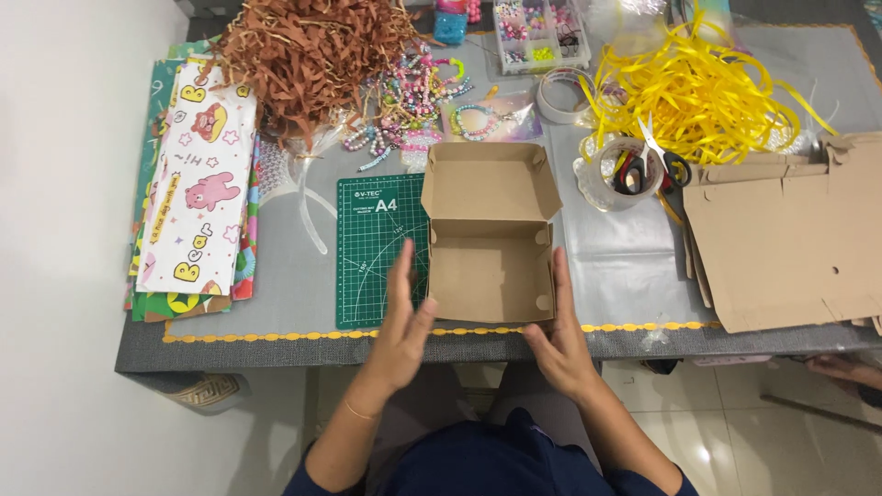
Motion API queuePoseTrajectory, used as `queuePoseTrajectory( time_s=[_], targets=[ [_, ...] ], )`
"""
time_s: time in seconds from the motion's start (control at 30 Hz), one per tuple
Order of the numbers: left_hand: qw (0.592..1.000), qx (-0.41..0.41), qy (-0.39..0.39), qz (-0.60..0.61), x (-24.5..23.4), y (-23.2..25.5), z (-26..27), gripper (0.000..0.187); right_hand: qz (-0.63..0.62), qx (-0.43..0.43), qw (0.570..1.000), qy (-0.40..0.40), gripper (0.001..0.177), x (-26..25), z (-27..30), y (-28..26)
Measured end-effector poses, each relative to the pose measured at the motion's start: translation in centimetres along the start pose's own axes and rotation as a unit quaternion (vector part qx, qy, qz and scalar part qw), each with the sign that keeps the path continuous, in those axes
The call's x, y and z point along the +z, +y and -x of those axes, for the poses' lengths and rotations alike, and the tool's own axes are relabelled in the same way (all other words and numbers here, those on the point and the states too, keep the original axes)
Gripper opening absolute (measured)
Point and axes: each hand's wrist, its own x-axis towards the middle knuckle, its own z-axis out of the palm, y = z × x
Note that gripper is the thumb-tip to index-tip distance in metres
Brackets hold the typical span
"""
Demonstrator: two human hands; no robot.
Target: Assembling a cardboard box, filling it with shredded paper, and placing a small gift item inside.
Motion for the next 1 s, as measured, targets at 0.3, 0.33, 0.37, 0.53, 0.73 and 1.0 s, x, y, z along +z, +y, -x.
queuePoseTrajectory(
  time_s=[0.3,0.33,0.37,0.53,0.73,1.0],
  targets=[
    [0.947,0.190,0.177,-0.191,-10.9,-0.9,-12.1,0.068,0.104,-0.017,0.988,0.114,0.067,-3.9,-1.3,-0.9],
    [0.946,0.191,0.178,-0.192,-11.8,-1.2,-13.9,0.068,0.103,-0.019,0.988,0.113,0.067,-4.2,-1.3,-1.0],
    [0.947,0.161,0.213,-0.176,-12.7,-1.6,-15.9,0.067,0.104,-0.026,0.986,0.125,0.063,-4.5,-1.3,-1.0],
    [0.851,0.249,0.409,-0.215,-14.6,-8.8,-23.3,0.053,0.214,-0.092,0.965,0.123,0.059,-7.0,-5.2,-3.4],
    [0.849,0.206,0.409,-0.264,-12.5,-10.2,-22.7,0.052,0.314,-0.205,0.927,0.016,0.044,-7.4,-18.4,-7.2],
    [0.814,0.278,0.401,-0.314,-12.9,-8.7,-22.1,0.048,0.324,-0.169,0.912,-0.187,0.045,4.9,-39.7,-10.2]
  ],
)
